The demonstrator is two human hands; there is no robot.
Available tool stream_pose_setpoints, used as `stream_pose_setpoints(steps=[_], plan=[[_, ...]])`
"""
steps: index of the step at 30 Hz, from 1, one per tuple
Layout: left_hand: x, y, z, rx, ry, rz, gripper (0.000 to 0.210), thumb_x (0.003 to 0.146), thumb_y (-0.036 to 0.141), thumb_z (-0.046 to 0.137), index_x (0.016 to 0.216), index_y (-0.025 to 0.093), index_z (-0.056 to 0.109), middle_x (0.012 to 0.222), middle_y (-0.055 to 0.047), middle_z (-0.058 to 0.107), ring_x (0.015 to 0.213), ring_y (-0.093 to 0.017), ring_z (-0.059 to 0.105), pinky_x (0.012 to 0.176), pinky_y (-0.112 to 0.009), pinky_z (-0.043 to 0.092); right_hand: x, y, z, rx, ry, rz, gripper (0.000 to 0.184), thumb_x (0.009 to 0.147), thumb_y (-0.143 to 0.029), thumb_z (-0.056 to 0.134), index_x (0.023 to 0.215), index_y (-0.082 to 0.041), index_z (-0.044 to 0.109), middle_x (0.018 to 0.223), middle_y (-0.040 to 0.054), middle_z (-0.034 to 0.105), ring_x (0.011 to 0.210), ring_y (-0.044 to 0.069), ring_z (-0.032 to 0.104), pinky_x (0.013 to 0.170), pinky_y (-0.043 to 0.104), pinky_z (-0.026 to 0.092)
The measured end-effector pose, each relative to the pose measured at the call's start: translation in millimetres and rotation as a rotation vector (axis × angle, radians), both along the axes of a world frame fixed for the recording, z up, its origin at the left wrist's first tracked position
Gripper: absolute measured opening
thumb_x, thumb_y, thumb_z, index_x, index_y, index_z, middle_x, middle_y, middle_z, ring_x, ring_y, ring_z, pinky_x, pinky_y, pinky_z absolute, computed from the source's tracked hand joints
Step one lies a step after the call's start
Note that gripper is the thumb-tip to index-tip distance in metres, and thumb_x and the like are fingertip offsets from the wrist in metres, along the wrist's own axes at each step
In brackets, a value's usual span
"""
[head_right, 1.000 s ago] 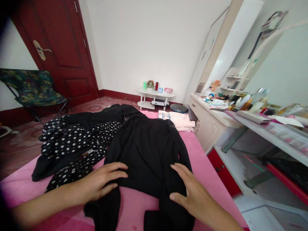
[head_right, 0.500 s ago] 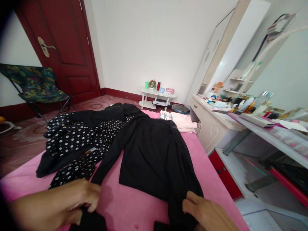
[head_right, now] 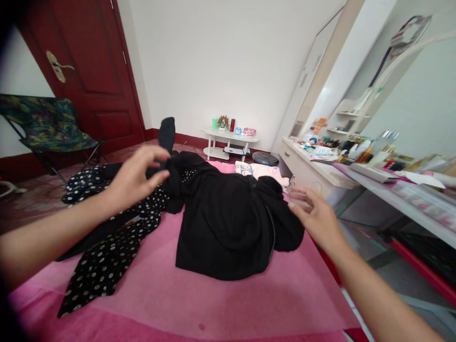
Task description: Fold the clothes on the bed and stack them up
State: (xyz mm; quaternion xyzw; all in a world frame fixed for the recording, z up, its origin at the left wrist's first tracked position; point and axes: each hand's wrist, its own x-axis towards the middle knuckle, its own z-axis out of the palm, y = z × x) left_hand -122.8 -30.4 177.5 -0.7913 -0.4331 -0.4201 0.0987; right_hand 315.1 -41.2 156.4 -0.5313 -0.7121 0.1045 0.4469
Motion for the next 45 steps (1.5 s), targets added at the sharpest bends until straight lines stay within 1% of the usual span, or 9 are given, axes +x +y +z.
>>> stream_pose_setpoints(steps=[5, 9, 15, 21, 25, 29, 34, 38, 45], plan=[[32, -82, -114.0, -0.501, 0.403, -0.364, 0.044, 0.079, 0.031, 0.065, 0.122, 0.030, 0.054, 0.126, -0.003, 0.054, 0.114, -0.024, 0.052, 0.099, -0.039, 0.043, -1, -58, -82.1, 0.059, -0.464, 0.111, 0.035, 0.086, -0.021, 0.048, 0.119, -0.030, 0.055, 0.132, 0.0070, 0.050, 0.122, 0.025, 0.048, 0.102, 0.046, 0.040], [45, -89, -150.3, -0.609, 0.338, -0.284, 0.058, 0.079, 0.020, 0.059, 0.134, 0.027, 0.044, 0.136, -0.007, 0.047, 0.121, -0.025, 0.047, 0.101, -0.039, 0.042, -11, -57, -93.4, 0.038, -0.527, 0.201, 0.047, 0.087, -0.013, 0.041, 0.128, -0.033, 0.050, 0.137, 0.0046, 0.046, 0.127, 0.022, 0.044, 0.104, 0.043, 0.039], [64, -52, -144.7, -0.625, 0.246, -0.285, 0.043, 0.079, 0.006, 0.043, 0.115, 0.023, 0.058, 0.105, -0.005, 0.063, 0.098, -0.021, 0.059, 0.088, -0.033, 0.046, -37, 2, -83.0, 0.016, -0.605, 0.145, 0.064, 0.080, -0.010, 0.048, 0.138, -0.035, 0.040, 0.156, 0.0017, 0.013, 0.137, 0.025, 0.027, 0.105, 0.046, 0.037], [33, -20, -112.1, -0.859, -0.402, -0.367, 0.023, 0.086, 0.035, 0.050, 0.097, 0.017, 0.059, 0.083, -0.002, 0.063, 0.078, -0.016, 0.059, 0.071, -0.027, 0.047, -31, 27, -58.1, 0.069, -0.599, 0.255, 0.014, 0.074, -0.015, 0.058, 0.082, -0.021, 0.069, 0.148, 0.0050, 0.036, 0.136, 0.028, 0.029, 0.109, 0.051, 0.027], [6, -14, -75.9, -0.875, -0.690, -0.266, 0.033, 0.080, 0.047, 0.058, 0.086, 0.016, 0.055, 0.075, 0.000, 0.058, 0.066, -0.013, 0.054, 0.059, -0.022, 0.041, -21, 9, -16.3, 0.008, -0.283, 0.157, 0.011, 0.075, -0.032, 0.062, 0.076, -0.022, 0.065, 0.109, 0.0067, 0.066, 0.111, 0.028, 0.056, 0.096, 0.045, 0.042], [0, -19, -61.1, -0.747, -0.405, -0.209, 0.030, 0.068, 0.041, 0.070, 0.073, 0.017, 0.052, 0.064, 0.005, 0.051, 0.059, -0.010, 0.047, 0.055, -0.020, 0.035, -28, -24, 6.5, -0.183, -0.093, -0.013, 0.020, 0.075, -0.040, 0.063, 0.070, -0.022, 0.059, 0.062, -0.0016, 0.059, 0.061, 0.017, 0.057, 0.057, 0.028, 0.044], [6, -18, -74.0, -0.457, -0.026, 0.010, 0.013, 0.067, 0.014, 0.056, 0.078, 0.018, 0.053, 0.068, 0.004, 0.052, 0.061, -0.012, 0.050, 0.059, -0.024, 0.039, -46, -51, 3.2, -0.342, -0.029, 0.044, 0.024, 0.071, -0.043, 0.067, 0.070, -0.020, 0.059, 0.062, -0.0023, 0.059, 0.060, 0.015, 0.055, 0.055, 0.024, 0.043], [19, -39, -85.4, -0.160, -0.028, 0.112, 0.030, 0.077, 0.012, 0.048, 0.106, 0.019, 0.053, 0.116, -0.009, 0.052, 0.110, -0.023, 0.049, 0.093, -0.037, 0.041, -60, -65, -2.1, -0.588, 0.253, 0.096, 0.034, 0.070, -0.048, 0.069, 0.088, -0.020, 0.066, 0.083, 0.0029, 0.070, 0.075, 0.021, 0.064, 0.067, 0.029, 0.051], [76, -82, -130.1, -0.376, 0.290, -0.102, 0.083, 0.071, 0.032, 0.068, 0.143, 0.022, 0.028, 0.150, -0.014, 0.025, 0.135, -0.034, 0.025, 0.106, -0.049, 0.030, -74, -75, -12.8, -0.783, 0.456, 0.245, 0.037, 0.076, -0.048, 0.066, 0.099, -0.018, 0.067, 0.091, 0.0052, 0.071, 0.083, 0.021, 0.066, 0.078, 0.032, 0.051]])
